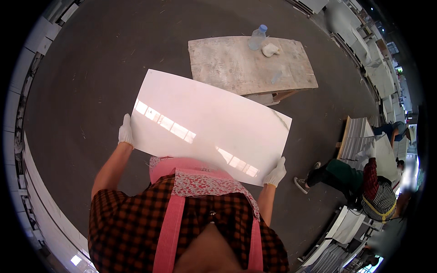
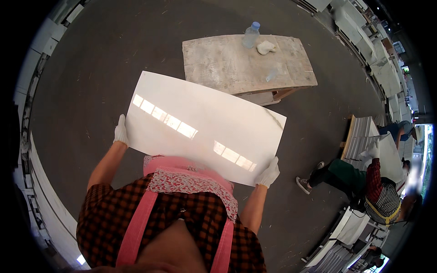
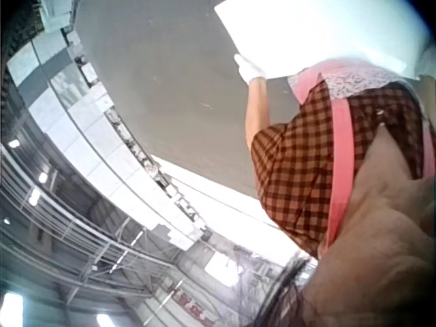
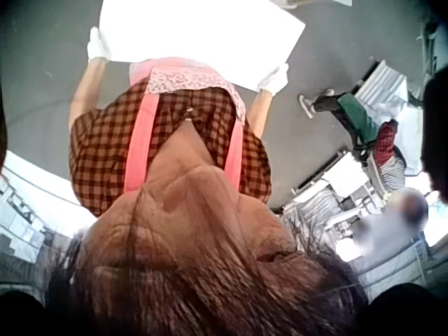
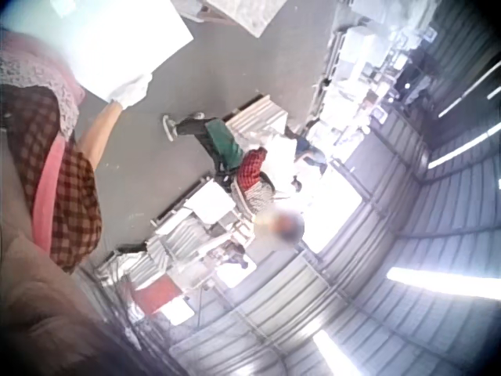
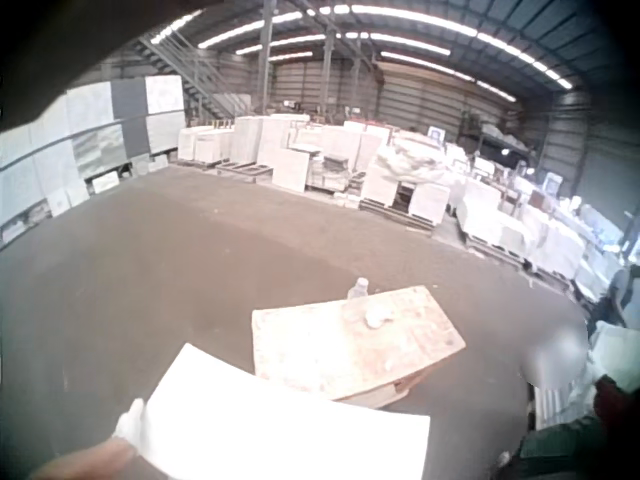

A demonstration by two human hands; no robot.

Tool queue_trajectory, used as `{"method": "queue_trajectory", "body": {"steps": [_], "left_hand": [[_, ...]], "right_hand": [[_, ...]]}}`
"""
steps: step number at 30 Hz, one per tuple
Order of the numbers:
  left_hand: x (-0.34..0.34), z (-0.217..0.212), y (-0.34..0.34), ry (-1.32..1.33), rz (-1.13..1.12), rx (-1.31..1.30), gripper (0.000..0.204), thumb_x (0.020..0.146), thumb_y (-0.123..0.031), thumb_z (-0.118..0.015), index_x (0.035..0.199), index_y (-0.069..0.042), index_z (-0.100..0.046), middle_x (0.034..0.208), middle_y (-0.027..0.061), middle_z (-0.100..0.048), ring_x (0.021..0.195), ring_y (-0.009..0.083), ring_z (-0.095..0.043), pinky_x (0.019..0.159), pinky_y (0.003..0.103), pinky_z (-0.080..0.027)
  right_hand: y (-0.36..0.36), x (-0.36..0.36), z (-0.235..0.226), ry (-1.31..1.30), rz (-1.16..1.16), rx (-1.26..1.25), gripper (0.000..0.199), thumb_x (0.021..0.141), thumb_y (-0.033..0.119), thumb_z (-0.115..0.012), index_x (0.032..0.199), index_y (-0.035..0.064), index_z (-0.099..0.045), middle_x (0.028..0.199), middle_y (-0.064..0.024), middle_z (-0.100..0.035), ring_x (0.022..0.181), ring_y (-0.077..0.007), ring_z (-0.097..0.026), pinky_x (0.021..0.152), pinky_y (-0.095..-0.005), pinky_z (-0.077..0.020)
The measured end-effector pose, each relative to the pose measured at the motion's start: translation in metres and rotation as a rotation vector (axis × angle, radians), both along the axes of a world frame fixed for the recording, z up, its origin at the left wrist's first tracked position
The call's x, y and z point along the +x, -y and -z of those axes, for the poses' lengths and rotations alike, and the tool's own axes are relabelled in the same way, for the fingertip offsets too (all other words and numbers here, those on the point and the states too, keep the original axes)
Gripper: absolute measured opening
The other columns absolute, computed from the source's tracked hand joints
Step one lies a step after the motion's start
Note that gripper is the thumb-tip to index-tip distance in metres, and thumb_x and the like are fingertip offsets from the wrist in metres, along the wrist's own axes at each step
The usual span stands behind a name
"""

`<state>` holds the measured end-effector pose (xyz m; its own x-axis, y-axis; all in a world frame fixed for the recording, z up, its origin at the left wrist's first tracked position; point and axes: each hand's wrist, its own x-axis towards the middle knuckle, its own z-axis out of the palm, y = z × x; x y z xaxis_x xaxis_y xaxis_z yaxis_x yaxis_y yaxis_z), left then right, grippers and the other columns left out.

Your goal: The person repeatedly picks up large white rectangular panels from the floor, carries them across the warehouse, and stacks them onto a wooden pallet. The person wears white gloves and a pink apron while performing the task.

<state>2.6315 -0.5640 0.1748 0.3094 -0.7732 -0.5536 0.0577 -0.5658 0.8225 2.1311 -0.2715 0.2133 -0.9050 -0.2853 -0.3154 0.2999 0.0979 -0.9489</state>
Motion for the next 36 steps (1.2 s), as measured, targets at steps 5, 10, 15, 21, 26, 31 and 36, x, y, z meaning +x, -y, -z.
{"method": "queue_trajectory", "body": {"steps": [5,10,15,21,26,31,36], "left_hand": [[-0.067,-0.046,0.034,-0.139,0.185,-0.014,0.067,0.087,-0.052,-0.05,0.115,0.008,-0.052,0.109,0.0142,-0.058,0.093,0.0257,-0.058,0.08,0.038,-0.049],[-0.025,-0.032,0.091,-0.193,0.39,-0.166,0.068,0.09,-0.056,-0.037,0.134,-0.004,-0.039,0.129,0.0132,-0.048,0.114,0.0301,-0.048,0.095,0.042,-0.042],[-0.103,-0.028,0.181,-0.078,0.558,-0.075,0.067,0.089,-0.054,-0.043,0.132,-0.003,-0.042,0.124,0.0114,-0.053,0.109,0.0268,-0.051,0.09,0.038,-0.045],[-0.108,0.01,0.349,-0.3,1.012,0.038,0.068,0.088,-0.056,-0.044,0.13,-0.002,-0.044,0.12,0.0113,-0.055,0.105,0.0252,-0.053,0.085,0.037,-0.047],[-0.249,-0.067,0.334,-0.424,0.97,0.315,0.064,0.09,-0.053,-0.042,0.125,0.0,-0.047,0.118,0.0126,-0.056,0.099,0.0254,-0.055,0.08,0.038,-0.049],[-0.295,-0.074,0.342,-0.275,1.023,0.228,0.06,0.09,-0.049,-0.044,0.12,0.004,-0.05,0.115,0.0139,-0.057,0.095,0.0278,-0.057,0.079,0.037,-0.049],[-0.29,-0.057,0.364,-0.269,1.196,0.356,0.054,0.092,-0.04,-0.047,0.12,0.006,-0.049,0.113,0.0151,-0.057,0.094,0.0291,-0.059,0.079,0.039,-0.049]], "right_hand": [[-0.022,0.012,-0.015,-0.017,0.161,0.232,0.044,0.088,0.037,-0.053,0.071,-0.0033,-0.062,0.061,0.0023,-0.05,0.061,-0.0082,-0.047,0.055,-0.0283,-0.0397],[0.004,-0.006,-0.07,-0.286,-0.055,0.717,0.056,0.088,0.048,-0.028,0.093,0.004,-0.064,0.096,-0.0204,-0.062,0.095,-0.0406,-0.056,0.086,-0.0433,-0.0433],[-0.04,-0.02,-0.08,-0.1,0.132,0.773,0.057,0.087,0.049,-0.028,0.095,0.0049,-0.063,0.101,-0.0175,-0.063,0.099,-0.0365,-0.057,0.088,-0.0403,-0.0432],[0.024,0.059,-0.098,0.164,0.359,0.704,0.058,0.084,0.051,-0.032,0.097,0.0047,-0.065,0.098,-0.0195,-0.063,0.099,-0.0374,-0.057,0.088,-0.0399,-0.0421],[0.052,0.101,-0.084,0.312,0.57,0.757,0.06,0.082,0.054,-0.032,0.104,0.0082,-0.065,0.107,-0.0164,-0.062,0.104,-0.0348,-0.056,0.093,-0.0395,-0.0402],[0.076,0.113,-0.061,0.224,0.719,0.816,0.055,0.083,0.05,-0.036,0.096,0.0043,-0.064,0.098,-0.0196,-0.063,0.097,-0.0384,-0.057,0.085,-0.0415,-0.0428],[0.091,0.124,-0.064,0.323,0.678,0.784,0.058,0.08,0.053,-0.037,0.104,0.0081,-0.064,0.108,-0.0165,-0.062,0.106,-0.0351,-0.055,0.094,-0.0396,-0.0398]]}}
